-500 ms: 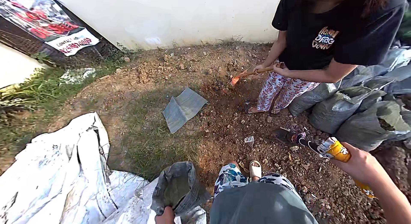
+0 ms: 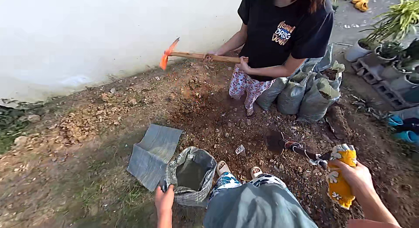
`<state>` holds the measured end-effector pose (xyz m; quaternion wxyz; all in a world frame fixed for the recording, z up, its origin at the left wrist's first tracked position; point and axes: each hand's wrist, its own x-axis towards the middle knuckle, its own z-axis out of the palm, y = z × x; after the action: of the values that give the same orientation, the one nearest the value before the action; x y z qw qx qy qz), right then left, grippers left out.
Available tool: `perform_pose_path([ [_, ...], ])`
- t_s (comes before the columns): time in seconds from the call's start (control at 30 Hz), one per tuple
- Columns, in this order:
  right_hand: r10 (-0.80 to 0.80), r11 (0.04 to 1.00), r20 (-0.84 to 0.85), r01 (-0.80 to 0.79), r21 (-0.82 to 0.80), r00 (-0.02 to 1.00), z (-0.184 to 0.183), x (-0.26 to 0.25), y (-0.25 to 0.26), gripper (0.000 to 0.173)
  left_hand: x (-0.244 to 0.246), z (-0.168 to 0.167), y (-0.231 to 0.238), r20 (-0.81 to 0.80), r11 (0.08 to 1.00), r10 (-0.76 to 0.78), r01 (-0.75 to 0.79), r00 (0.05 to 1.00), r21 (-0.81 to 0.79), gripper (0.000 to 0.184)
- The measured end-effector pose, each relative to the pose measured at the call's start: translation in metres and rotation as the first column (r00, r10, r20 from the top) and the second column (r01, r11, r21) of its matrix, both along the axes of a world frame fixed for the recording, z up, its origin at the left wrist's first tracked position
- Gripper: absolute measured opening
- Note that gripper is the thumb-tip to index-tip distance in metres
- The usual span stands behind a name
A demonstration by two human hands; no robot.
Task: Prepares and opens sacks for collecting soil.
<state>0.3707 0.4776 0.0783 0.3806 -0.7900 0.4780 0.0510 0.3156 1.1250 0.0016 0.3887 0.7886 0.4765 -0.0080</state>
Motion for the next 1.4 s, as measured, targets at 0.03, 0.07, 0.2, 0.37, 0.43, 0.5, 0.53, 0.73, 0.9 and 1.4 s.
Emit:
perform_pose_path([
  [0.03, -0.09, 0.996, 0.036, 0.09, 0.006, 0.995, 0.006, -0.01, 0.012, 0.039, 0.023, 0.008, 0.006, -0.007, 0.999, -0.047, 0.047, 0.999, -0.009, 0.053],
  [0.07, -0.152, 0.988, 0.059, 0.151, 0.013, 0.987, 0.014, -0.02, 0.027, 0.039, 0.046, 0.016, 0.011, -0.013, 0.995, -0.097, 0.097, 0.995, -0.017, 0.054],
  [0.2, -0.233, 0.973, 0.001, 0.233, -0.011, 0.973, 0.031, -0.063, 0.086, 0.037, 0.137, 0.024, 0.015, -0.031, 0.939, -0.343, 0.343, 0.939, -0.017, 0.055],
  [0.37, -0.555, 0.831, 0.01, 0.555, 0.02, 0.831, 0.003, -0.114, 0.153, 0.043, 0.264, 0.032, -0.042, -0.097, 0.762, -0.647, 0.646, 0.756, -0.049, 0.055],
  [0.43, -0.735, 0.678, 0.072, 0.732, 0.062, 0.674, -0.008, -0.123, 0.175, 0.045, 0.312, 0.039, -0.078, -0.12, 0.672, -0.738, 0.739, 0.663, -0.05, 0.055],
  [0.5, -0.81, 0.586, 0.092, 0.807, 0.07, 0.58, -0.015, -0.13, 0.186, 0.046, 0.354, 0.04, -0.121, -0.151, 0.58, -0.809, 0.813, 0.568, -0.049, 0.055],
  [0.53, -0.821, 0.57, 0.087, 0.818, 0.07, 0.565, -0.016, -0.133, 0.185, 0.048, 0.374, 0.036, -0.144, -0.152, 0.541, -0.836, 0.839, 0.528, -0.056, 0.054],
  [0.73, -0.848, 0.529, 0.039, 0.849, -0.023, 0.529, -0.023, -0.142, 0.135, 0.052, 0.458, 0.008, -0.288, -0.088, 0.318, -0.947, 0.94, 0.309, -0.123, 0.057],
  [0.9, -0.84, 0.542, -0.026, 0.838, -0.055, 0.542, -0.002, -0.07, 0.121, 0.041, 0.494, -0.007, -0.365, 0.065, 0.125, -0.988, 0.977, 0.138, -0.175, 0.072],
  [1.4, -0.98, 0.18, -0.088, 0.984, -0.009, 0.179, -0.007, 0.011, 0.278, 0.058, 0.655, -0.01, -0.467, 0.037, -0.122, -0.991, 0.989, -0.125, 0.078, 0.064],
])
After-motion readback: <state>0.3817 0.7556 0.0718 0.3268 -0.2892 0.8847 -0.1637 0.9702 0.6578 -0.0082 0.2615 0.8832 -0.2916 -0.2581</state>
